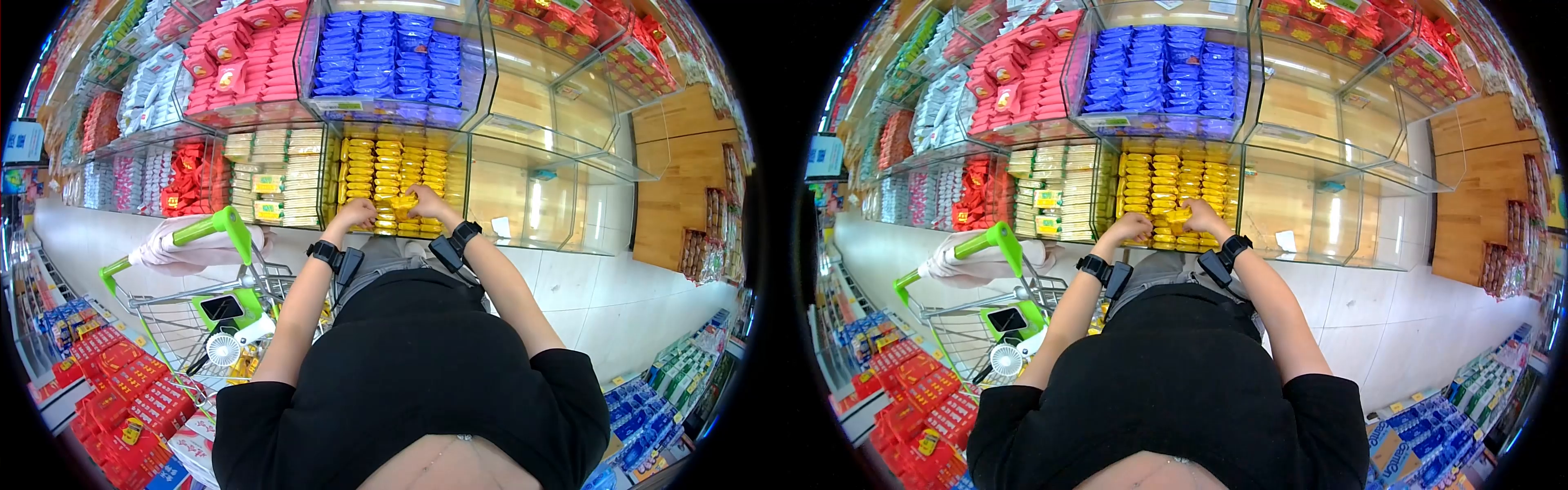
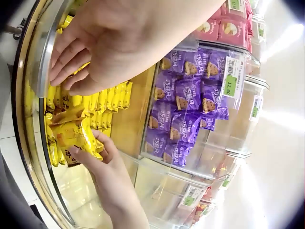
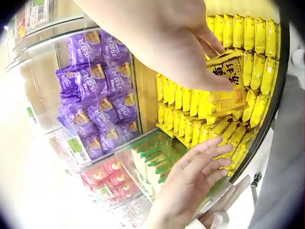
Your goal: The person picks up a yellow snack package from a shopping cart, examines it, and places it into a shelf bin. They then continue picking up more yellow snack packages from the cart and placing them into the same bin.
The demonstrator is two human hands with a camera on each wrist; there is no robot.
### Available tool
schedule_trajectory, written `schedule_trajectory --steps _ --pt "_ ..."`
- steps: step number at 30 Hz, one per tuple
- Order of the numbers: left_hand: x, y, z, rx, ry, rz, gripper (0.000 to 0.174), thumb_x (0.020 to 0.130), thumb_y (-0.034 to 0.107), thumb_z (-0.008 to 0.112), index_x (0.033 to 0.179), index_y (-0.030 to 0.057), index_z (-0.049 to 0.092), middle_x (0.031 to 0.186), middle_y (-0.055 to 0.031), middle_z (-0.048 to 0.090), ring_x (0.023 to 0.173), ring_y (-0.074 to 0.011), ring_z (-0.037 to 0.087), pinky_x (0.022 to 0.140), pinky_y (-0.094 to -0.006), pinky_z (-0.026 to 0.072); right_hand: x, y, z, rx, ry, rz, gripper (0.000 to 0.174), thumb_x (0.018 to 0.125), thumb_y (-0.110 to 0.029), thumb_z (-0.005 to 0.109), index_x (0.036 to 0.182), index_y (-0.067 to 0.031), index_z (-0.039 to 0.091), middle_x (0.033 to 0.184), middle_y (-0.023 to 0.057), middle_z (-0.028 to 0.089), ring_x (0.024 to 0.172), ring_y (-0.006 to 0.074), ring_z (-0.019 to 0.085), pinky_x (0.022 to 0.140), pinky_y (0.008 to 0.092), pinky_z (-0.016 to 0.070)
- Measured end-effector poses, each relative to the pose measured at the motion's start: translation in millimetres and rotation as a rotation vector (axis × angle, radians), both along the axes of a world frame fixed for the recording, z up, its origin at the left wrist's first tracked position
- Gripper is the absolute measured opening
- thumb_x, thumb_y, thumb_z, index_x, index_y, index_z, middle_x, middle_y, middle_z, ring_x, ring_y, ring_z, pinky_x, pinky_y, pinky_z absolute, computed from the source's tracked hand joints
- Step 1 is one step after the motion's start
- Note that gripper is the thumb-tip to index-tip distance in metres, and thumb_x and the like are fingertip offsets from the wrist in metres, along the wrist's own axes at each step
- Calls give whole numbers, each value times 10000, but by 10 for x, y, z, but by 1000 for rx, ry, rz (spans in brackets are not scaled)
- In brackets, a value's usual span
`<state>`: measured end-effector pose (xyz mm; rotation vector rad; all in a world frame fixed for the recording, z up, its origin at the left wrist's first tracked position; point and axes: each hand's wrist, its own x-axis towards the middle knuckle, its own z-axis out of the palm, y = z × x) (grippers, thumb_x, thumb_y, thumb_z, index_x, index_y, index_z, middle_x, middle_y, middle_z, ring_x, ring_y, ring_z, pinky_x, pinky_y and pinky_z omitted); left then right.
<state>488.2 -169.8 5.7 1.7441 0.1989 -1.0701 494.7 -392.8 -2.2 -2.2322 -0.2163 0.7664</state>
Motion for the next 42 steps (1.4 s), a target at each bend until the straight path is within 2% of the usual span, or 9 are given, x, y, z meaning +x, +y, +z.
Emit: schedule_trajectory --steps 8,11,17,19,25,29,32,37,42 --pt "-11 -93 -59 -70 196 -50 182 778 181 500 771 19 585 727 -52 593 582 -113 580 491 -204 447 -25 217 -138 -9 -152 48 436 513 -68 676 900 -67 473 871 154 477 900 326 445 765 358 392" --pt "22 -98 -55 -66 241 -124 203 799 153 489 941 27 562 829 -70 602 691 -127 596 556 -198 466 -47 261 -106 2 -173 52 424 529 -49 666 906 -75 473 901 154 471 902 327 440 778 356 387" --pt "68 -148 -194 -56 168 -412 237 824 221 442 894 27 559 752 -42 575 619 -115 527 561 -226 431 -73 292 43 -135 -241 112 431 538 -57 676 917 -88 473 948 146 450 929 327 432 800 360 372" --pt "116 -182 -309 -33 125 -661 269 829 242 419 894 16 550 757 -42 559 601 -128 478 560 -257 415 -68 296 5 -166 -268 129 442 542 -68 678 926 -83 460 941 136 447 903 326 451 765 367 390" --pt "65 -283 -177 65 0 -748 362 818 281 416 1066 26 488 820 -54 544 695 -153 478 597 -274 412 -108 385 -9 -61 -173 30 448 546 -77 676 896 -65 397 904 139 434 774 348 486 646 389 423" --pt "24 -300 -197 104 61 -696 411 816 304 419 1126 37 455 853 -58 545 723 -155 480 608 -275 412 -131 426 1 -47 -186 -8 448 545 -68 674 883 -60 381 895 146 423 770 363 482 636 401 418" --pt "-27 -300 -144 85 50 -625 383 814 294 416 994 -28 520 866 -155 568 710 -230 533 609 -334 423 -158 455 -95 -73 -197 -44 449 543 -56 672 886 -53 381 889 155 414 773 366 475 639 404 414" --pt "-79 -297 -105 11 -17 -537 405 815 263 409 1065 -45 495 1015 -211 541 921 -289 516 800 -341 379 -194 462 -123 -32 -209 -97 457 535 -49 674 882 -48 377 873 161 402 781 363 459 656 401 409" --pt "-104 -287 -158 30 26 -487 419 809 273 418 1042 -66 498 1016 -227 535 922 -300 521 789 -343 390 -207 421 -167 56 -212 -102 426 546 -41 665 860 -43 377 835 148 404 740 325 459 637 377 415"
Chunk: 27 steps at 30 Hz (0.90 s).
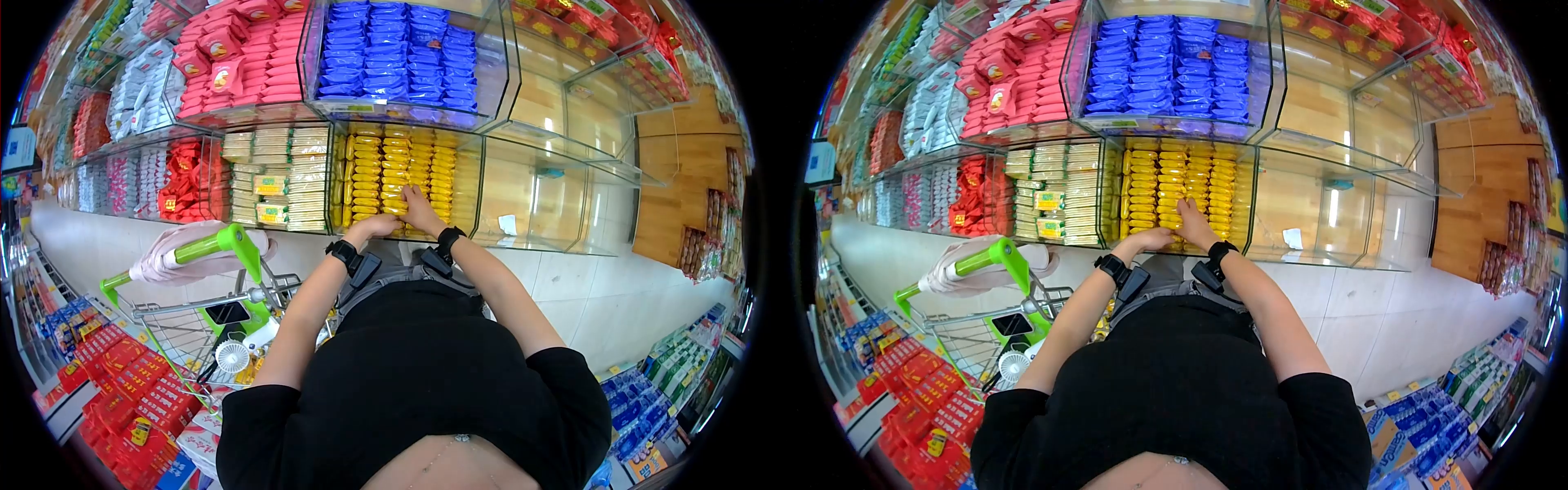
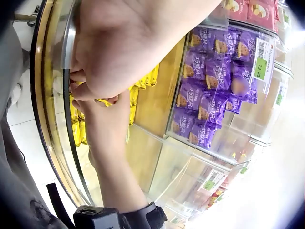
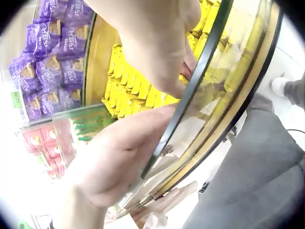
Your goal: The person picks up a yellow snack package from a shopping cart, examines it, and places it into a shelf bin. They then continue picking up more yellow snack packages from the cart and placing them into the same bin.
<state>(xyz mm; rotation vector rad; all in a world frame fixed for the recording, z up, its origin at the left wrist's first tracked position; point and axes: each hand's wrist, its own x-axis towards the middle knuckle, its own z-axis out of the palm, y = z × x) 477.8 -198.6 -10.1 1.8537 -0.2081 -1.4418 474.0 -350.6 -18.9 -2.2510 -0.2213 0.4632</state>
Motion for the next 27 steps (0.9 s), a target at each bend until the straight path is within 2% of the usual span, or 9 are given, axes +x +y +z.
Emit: schedule_trajectory --steps 5,7,10,11,13,16,17,19,27 --pt "-14 34 -143 51 20 9 441 799 290 431 1026 -83 498 1012 -236 533 894 -296 530 761 -355 401 -5 -85 -198 182 7 -61 371 549 -38 655 805 -34 387 785 115 412 714 238 462 551 310 430" --pt "-36 42 -180 21 47 91 316 818 265 436 882 -34 517 751 -68 521 667 -143 444 608 -284 371 -5 -133 -189 221 -47 -88 286 555 -46 658 718 -23 425 702 103 463 647 206 486 502 280 437" --pt "-50 43 -152 27 54 123 328 819 284 435 890 -25 521 734 -63 521 650 -143 443 596 -282 369 -4 -208 -125 71 209 -192 194 613 -109 655 670 -6 501 621 99 536 544 194 529 494 279 455" --pt "-38 43 -128 29 54 124 328 819 284 435 890 -25 521 734 -63 521 650 -143 443 596 -282 369 26 -214 -105 72 209 -191 194 613 -109 655 670 -6 501 621 99 536 544 194 529 494 279 455" --pt "-9 26 -63 92 63 62 432 795 300 444 1004 -72 512 932 -202 561 814 -271 531 708 -352 402 74 -241 -177 -6 610 -128 201 683 -162 617 682 31 558 607 111 584 486 177 567 479 286 477" --pt "-5 20 2 90 54 76 440 794 306 445 999 -78 514 937 -205 561 814 -271 532 707 -350 402 43 -166 -377 195 782 -180 256 743 -184 546 738 71 563 672 136 604 538 178 603 497 285 499" --pt "0 23 1 92 53 79 440 794 306 445 999 -78 514 937 -205 561 814 -271 532 707 -350 402 48 -141 -437 195 781 -176 256 743 -184 546 738 71 563 672 136 604 538 178 603 497 285 499" --pt "-11 30 -57 103 41 60 347 820 295 423 915 -20 536 763 -87 537 669 -174 461 607 -295 377 46 -105 -548 13 601 18 248 768 -150 473 726 81 554 672 160 599 571 206 613 512 288 511" --pt "31 -6 96 74 -6 -50 364 822 271 389 1001 -20 515 932 -137 542 813 -230 491 713 -319 387 84 -90 -625 54 627 -4 267 775 -140 410 711 71 560 659 159 600 566 210 611 485 296 493"
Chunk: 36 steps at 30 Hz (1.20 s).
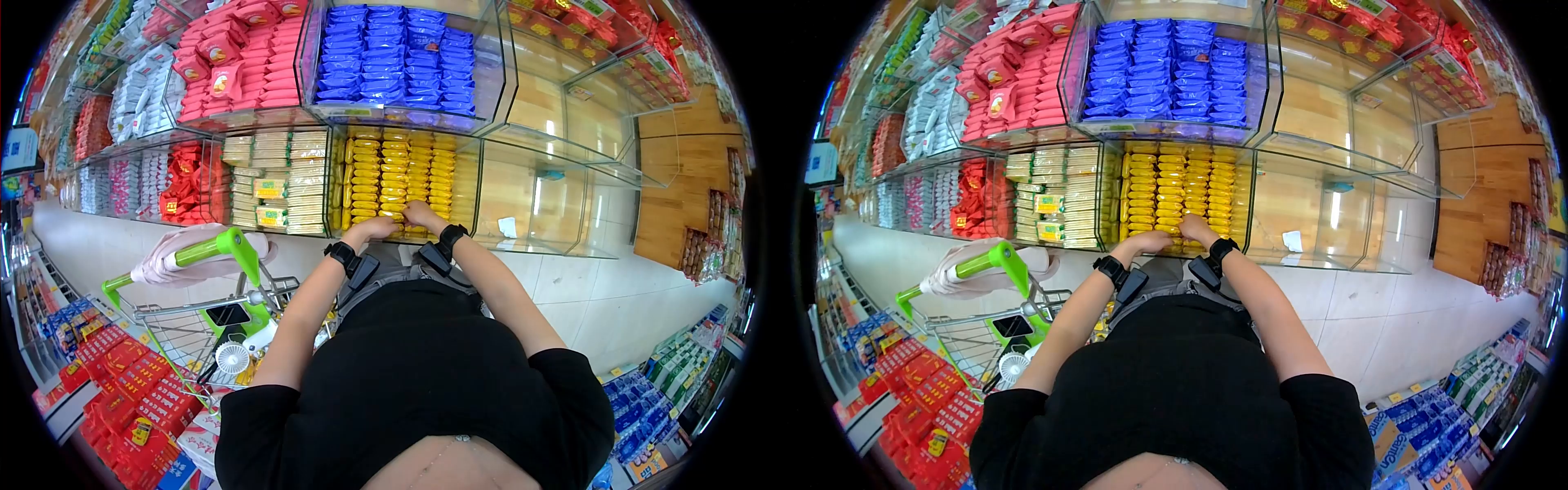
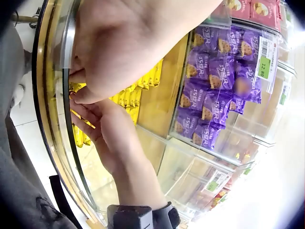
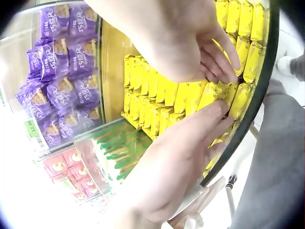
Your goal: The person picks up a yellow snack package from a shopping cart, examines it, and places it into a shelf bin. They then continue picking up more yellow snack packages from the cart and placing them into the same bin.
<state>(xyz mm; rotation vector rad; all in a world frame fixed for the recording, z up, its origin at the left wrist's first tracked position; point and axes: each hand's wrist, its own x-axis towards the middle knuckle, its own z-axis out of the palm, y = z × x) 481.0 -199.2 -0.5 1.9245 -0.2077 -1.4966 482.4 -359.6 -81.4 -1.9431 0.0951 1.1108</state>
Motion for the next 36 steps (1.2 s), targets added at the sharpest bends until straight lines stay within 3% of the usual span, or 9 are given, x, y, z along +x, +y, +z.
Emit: schedule_trajectory --steps 4,7,20,23,26,29,32,34,36 --pt "-15 -9 -118 -61 -97 -119 410 821 259 380 1117 -13 460 1110 -179 492 987 -273 481 831 -326 373 4 -47 -107 -3 -242 248 250 777 -142 435 689 50 569 664 144 599 561 207 606 460 295 470" --pt "-14 -26 -156 -19 -51 -131 429 818 254 379 1152 -9 434 1175 -189 445 1061 -285 446 885 -327 345 -16 -34 -38 -14 -144 71 221 771 -138 467 689 40 569 651 128 598 568 194 605 459 282 465" --pt "-33 -39 -227 30 -111 -183 449 806 290 388 1145 0 447 1149 -200 462 1037 -304 462 874 -334 354 22 41 48 -185 -394 258 227 744 -169 499 651 21 582 593 113 598 548 196 606 519 300 473" --pt "-71 -40 -222 -1 -235 -111 406 791 294 386 1019 -7 536 1029 -185 540 924 -319 522 794 -360 402 3 15 -36 -78 -245 114 257 705 -237 491 682 -17 622 737 181 594 689 335 569 627 400 453" --pt "-47 -49 -224 19 -163 -138 416 812 288 369 1090 5 495 1095 -198 500 973 -311 496 835 -345 378 -18 -27 4 -9 -197 66 249 701 -237 510 673 -15 619 725 177 595 675 321 572 614 395 455" --pt "-60 -19 -393 -22 -183 -134 386 810 277 373 999 -17 535 1036 -198 530 905 -307 518 777 -357 397 -35 -66 -38 94 -535 266 241 747 -197 513 665 13 600 600 111 600 534 177 602 512 280 471" --pt "-101 27 -600 -53 -251 -70 350 771 261 415 889 -20 586 915 -201 572 794 -328 554 694 -374 435 -9 -58 62 37 -133 -27 248 734 -218 533 678 12 605 601 105 601 517 170 591 496 268 466" --pt "-118 51 -563 -13 -275 -20 331 769 254 419 750 -43 564 788 -164 598 665 -302 540 611 -370 412 11 -108 -2 -103 -370 391 259 727 -236 545 688 12 609 608 97 600 508 163 581 476 259 459" --pt "-92 35 -553 -3 -328 -20 324 764 245 424 726 -46 562 739 -162 596 621 -287 537 581 -365 411 -14 -153 -25 -48 -359 350 263 727 -242 547 694 11 608 615 93 600 507 160 578 467 258 455"
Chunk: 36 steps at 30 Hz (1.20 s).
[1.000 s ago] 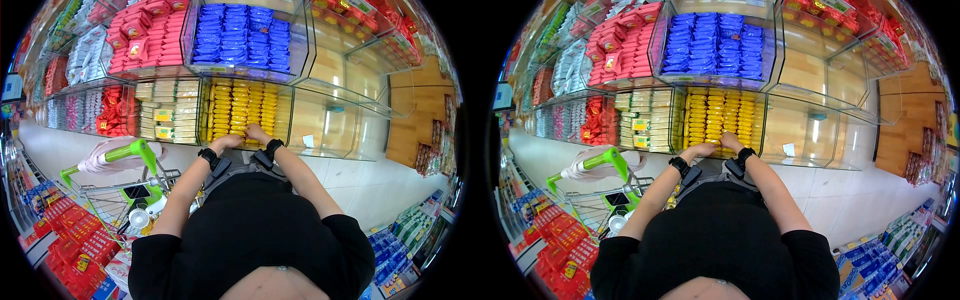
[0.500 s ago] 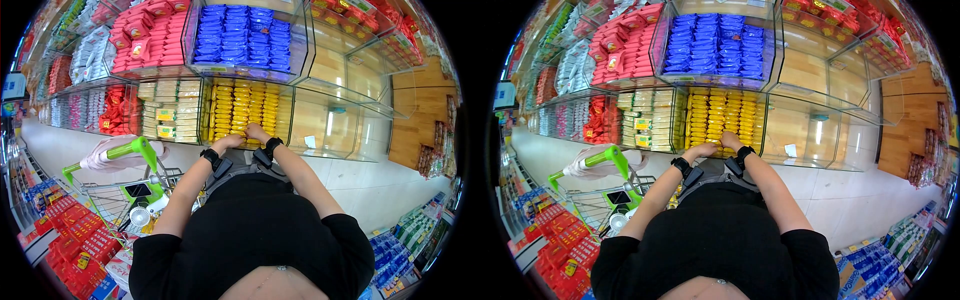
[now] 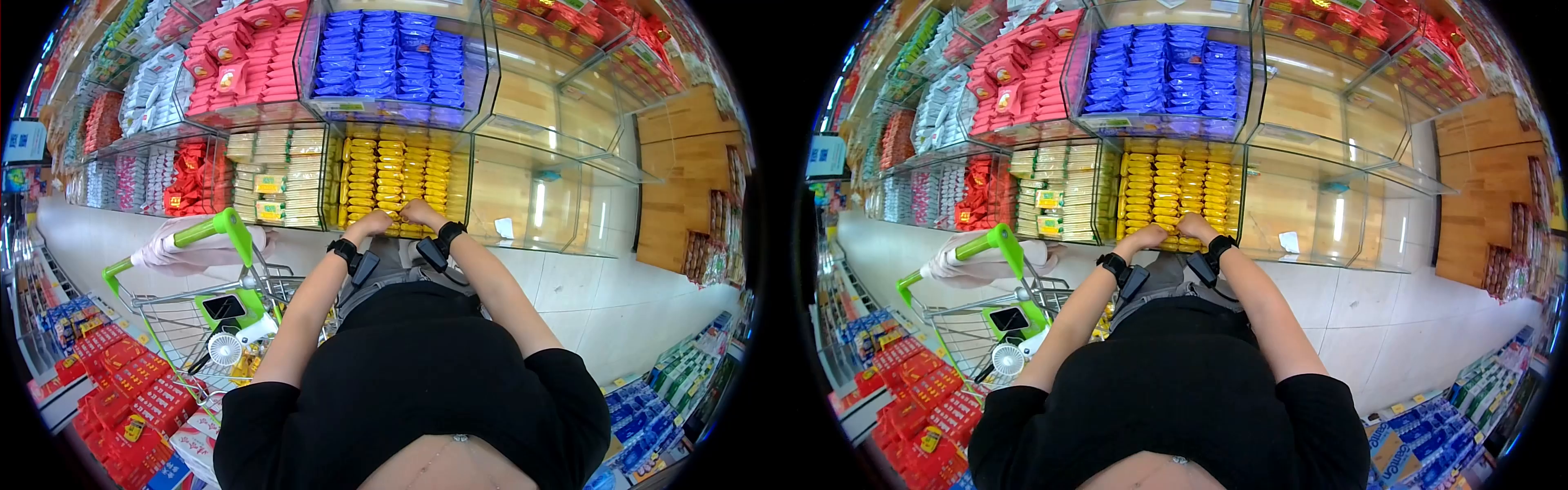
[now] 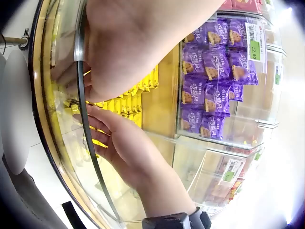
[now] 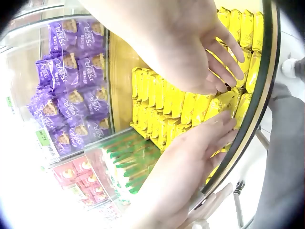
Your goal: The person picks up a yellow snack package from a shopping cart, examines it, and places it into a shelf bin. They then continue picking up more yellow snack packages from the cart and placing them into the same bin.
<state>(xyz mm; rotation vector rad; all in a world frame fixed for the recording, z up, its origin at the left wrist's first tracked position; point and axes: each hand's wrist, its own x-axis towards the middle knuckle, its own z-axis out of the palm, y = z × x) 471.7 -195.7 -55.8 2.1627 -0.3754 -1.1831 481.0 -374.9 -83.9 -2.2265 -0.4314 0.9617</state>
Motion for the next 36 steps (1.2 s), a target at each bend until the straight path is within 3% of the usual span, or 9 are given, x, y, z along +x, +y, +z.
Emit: schedule_trajectory --steps 5,7,8,13,14,15,19,24,36 --pt "64 17 280 -55 -139 -111 296 761 219 436 731 -40 577 692 -174 590 588 -228 550 540 -343 415 -10 -60 -27 65 196 -146 270 735 -257 544 711 4 605 642 83 598 509 158 574 446 256 445" --pt "71 20 289 -21 -216 -12 243 759 166 445 737 -19 601 719 -202 571 612 -301 551 583 -360 447 -20 -62 -86 63 204 -142 274 744 -271 533 749 -6 604 682 81 605 511 156 572 448 257 447" --pt "64 39 208 -104 21 320 246 779 171 436 799 -12 599 721 -160 585 630 -245 558 594 -319 446 -28 -64 -114 65 200 -136 274 744 -271 533 749 -6 604 682 81 605 511 156 572 448 257 447" --pt "-13 65 809 -305 -31 566 257 794 127 426 965 -35 528 874 -107 584 730 -164 565 670 -264 442 -43 -64 292 69 350 -295 301 768 -290 501 871 -21 587 756 86 612 569 150 581 483 253 458" --pt "-39 88 866 -354 -89 619 252 797 119 422 969 -35 523 867 -105 586 743 -161 562 676 -261 438 -92 -54 332 138 245 -353 296 736 -240 443 649 8 579 576 115 576 481 214 555 478 321 442" --pt "-69 106 915 -404 -148 669 248 800 112 417 973 -35 519 861 -102 587 755 -159 560 683 -258 435 -90 -62 436 140 240 -344 296 736 -240 443 649 8 579 576 115 576 481 214 555 478 321 442" --pt "-256 86 1369 -475 -202 839 224 809 52 394 962 -33 532 824 -94 587 737 -146 549 682 -241 433 -63 -117 825 195 293 -396 273 751 -247 467 817 -13 592 748 83 597 602 169 579 496 285 438" --pt "-535 114 1619 -529 -293 890 214 817 51 394 961 -31 529 859 -98 580 744 -144 547 684 -238 432 -101 -217 1321 373 294 -415 281 772 -198 478 976 -18 550 826 61 592 717 143 576 577 254 447" --pt "-1490 -3 1803 -626 -289 1049 231 839 99 391 1010 16 521 919 -55 573 822 -110 532 706 -215 398 -499 -351 2137 623 87 -276 231 794 -100 464 997 -13 528 880 90 591 827 147 556 740 247 417"
